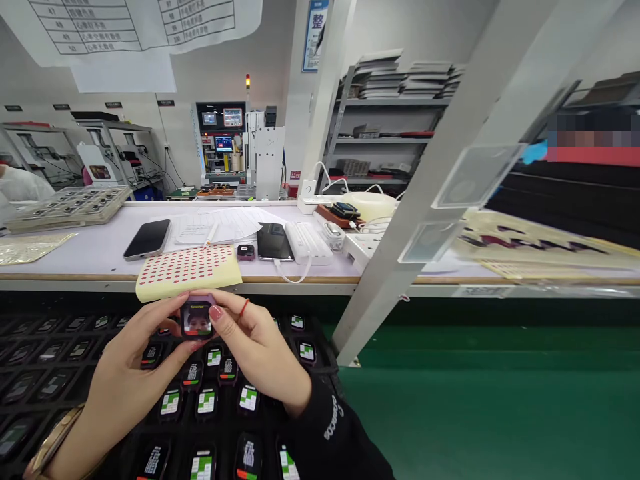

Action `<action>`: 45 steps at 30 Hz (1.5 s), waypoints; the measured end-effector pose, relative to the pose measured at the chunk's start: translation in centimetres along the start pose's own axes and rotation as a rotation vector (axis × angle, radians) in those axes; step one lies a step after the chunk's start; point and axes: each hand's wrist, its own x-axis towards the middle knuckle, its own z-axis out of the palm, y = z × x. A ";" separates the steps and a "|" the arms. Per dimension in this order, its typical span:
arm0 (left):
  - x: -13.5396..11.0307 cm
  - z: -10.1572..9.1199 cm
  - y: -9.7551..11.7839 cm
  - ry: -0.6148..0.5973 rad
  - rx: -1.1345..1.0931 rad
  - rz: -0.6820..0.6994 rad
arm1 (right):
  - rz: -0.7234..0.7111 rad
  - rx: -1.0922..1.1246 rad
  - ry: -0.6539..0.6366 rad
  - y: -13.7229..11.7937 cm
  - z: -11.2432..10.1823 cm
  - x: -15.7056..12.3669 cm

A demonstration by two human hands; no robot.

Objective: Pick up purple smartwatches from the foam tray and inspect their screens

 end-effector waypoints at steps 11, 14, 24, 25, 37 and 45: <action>-0.3 -0.7 -0.3 0.029 -0.296 -0.287 | -0.290 -0.548 0.098 -1.2 -0.6 -0.5; 0.2 -0.8 0.1 0.060 -0.457 -0.386 | -0.372 -0.717 0.065 -1.3 -0.8 -0.6; 0.3 -0.6 0.1 -0.002 -0.287 -0.303 | -0.452 -0.923 0.017 -1.7 -0.3 -0.9; 0.2 -0.6 0.1 -0.027 -0.245 -0.269 | -0.449 -0.939 0.014 -1.7 -0.2 -0.9; 0.3 -0.3 -0.7 -0.024 -0.447 -0.402 | -0.369 -0.462 0.403 -2.5 -0.2 -0.9; 0.9 -1.3 -1.1 0.109 -0.494 -0.368 | -0.279 -0.454 0.419 -2.1 -1.5 -1.2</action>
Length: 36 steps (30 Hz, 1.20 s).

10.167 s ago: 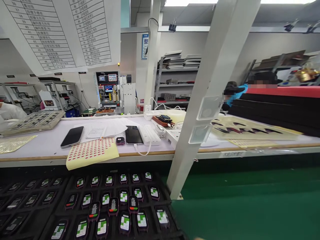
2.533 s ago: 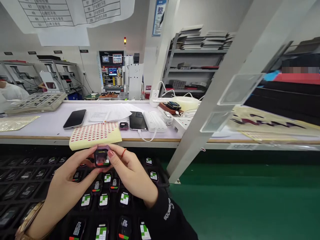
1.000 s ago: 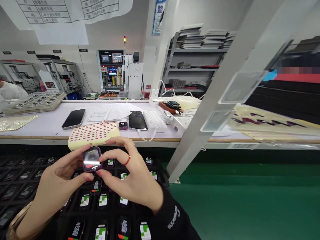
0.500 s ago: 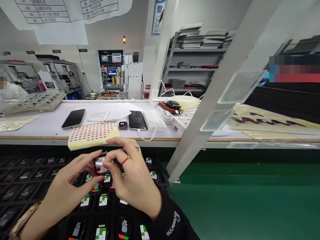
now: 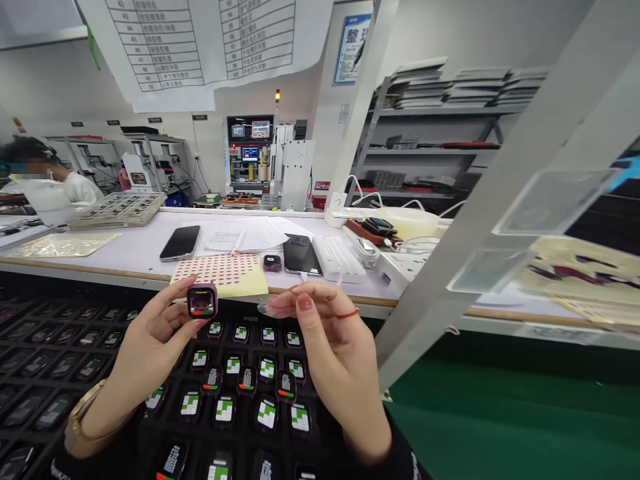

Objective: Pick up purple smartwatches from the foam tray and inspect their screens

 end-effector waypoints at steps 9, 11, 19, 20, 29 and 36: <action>-0.1 -0.4 -0.5 0.018 0.004 -0.011 | 0.091 0.013 -0.057 1.2 0.0 0.3; 0.0 -0.4 -0.4 0.021 0.006 -0.008 | 0.126 0.006 -0.071 1.5 -0.1 0.2; 0.0 -0.3 -0.4 0.007 -0.027 -0.004 | 0.119 -0.020 -0.115 2.8 0.7 0.1; 0.0 -0.3 -0.5 0.004 -0.031 -0.006 | 0.115 -0.020 -0.128 2.9 0.9 0.1; 0.1 -0.5 -0.4 -0.007 -0.030 0.000 | 0.092 -0.006 -0.161 2.6 1.6 0.0; -0.2 -0.2 -0.7 -0.058 -0.009 -0.037 | -0.044 -0.138 -0.230 2.8 2.0 -0.2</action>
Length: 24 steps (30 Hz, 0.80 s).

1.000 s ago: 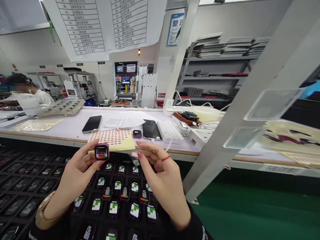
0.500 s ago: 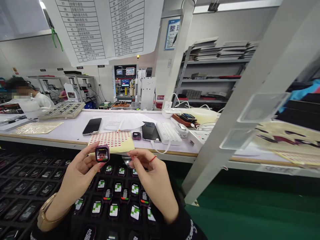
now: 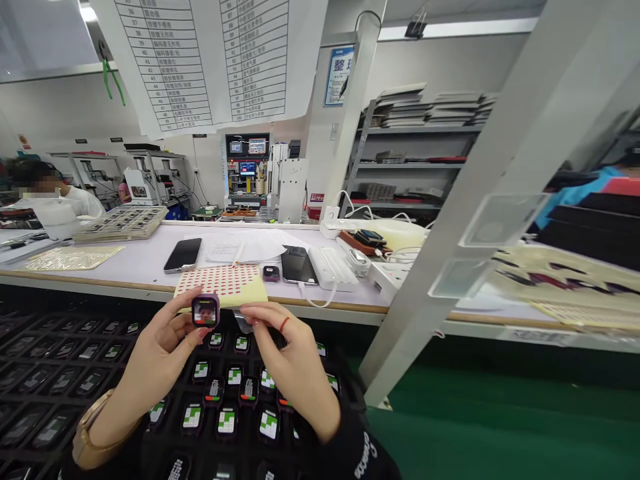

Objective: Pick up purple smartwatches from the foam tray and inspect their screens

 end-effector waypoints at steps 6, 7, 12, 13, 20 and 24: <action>-0.5 1.2 -0.5 -0.088 -0.044 -0.030 | -0.034 0.007 -0.062 -0.1 0.7 0.1; -0.5 1.4 -0.5 -0.092 -0.047 -0.035 | -0.031 0.024 -0.064 -0.1 0.8 0.1; -0.6 1.5 -0.3 -0.087 -0.038 -0.025 | -0.004 0.136 -0.058 -0.1 0.8 0.2; -0.6 1.5 -0.3 -0.083 -0.036 -0.012 | -0.008 0.152 -0.053 -0.2 0.8 0.2; -0.5 0.9 -0.6 -0.059 0.270 0.242 | -0.022 0.202 -0.044 -0.5 0.7 0.1; -0.2 0.3 -0.1 -0.006 0.463 0.377 | -0.002 0.193 -0.073 -0.6 0.8 0.0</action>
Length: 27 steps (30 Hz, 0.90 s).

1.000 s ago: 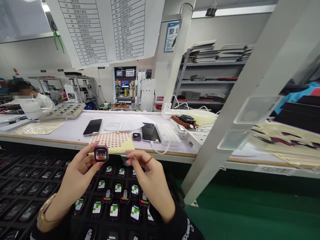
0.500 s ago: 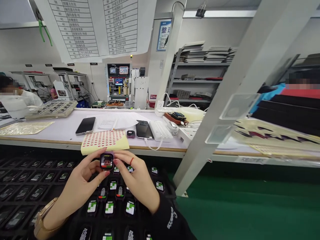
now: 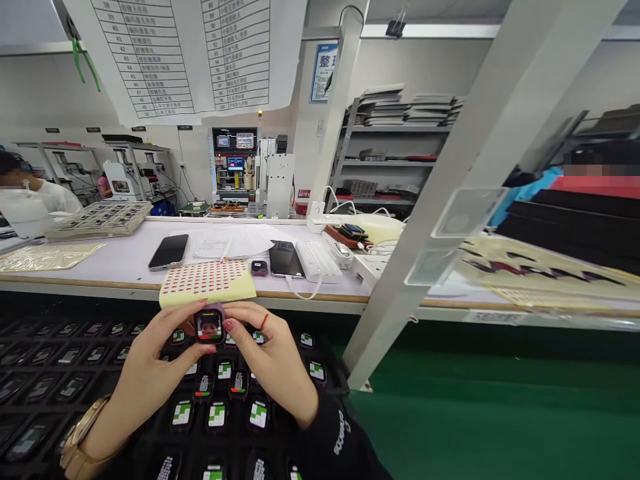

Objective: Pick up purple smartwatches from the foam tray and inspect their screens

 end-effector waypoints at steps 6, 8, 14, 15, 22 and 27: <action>0.3 -0.5 0.5 0.022 0.085 0.070 | -0.002 0.010 -0.035 0.2 0.1 0.0; 0.2 -0.5 0.4 0.017 0.093 0.069 | -0.001 0.006 -0.027 0.3 0.2 0.1; 0.1 -1.3 -0.1 0.058 0.177 0.041 | 0.005 -0.057 0.064 -0.6 0.1 0.7; 0.2 -1.7 -0.1 0.084 0.206 0.042 | 0.007 -0.068 0.101 -0.9 0.0 0.9; 0.4 -6.9 1.3 0.292 0.200 0.024 | 0.070 -0.165 0.266 -2.0 -1.4 0.8; 0.8 -9.9 1.7 0.260 0.137 -0.015 | 0.145 -0.223 0.320 -0.7 -2.4 -0.2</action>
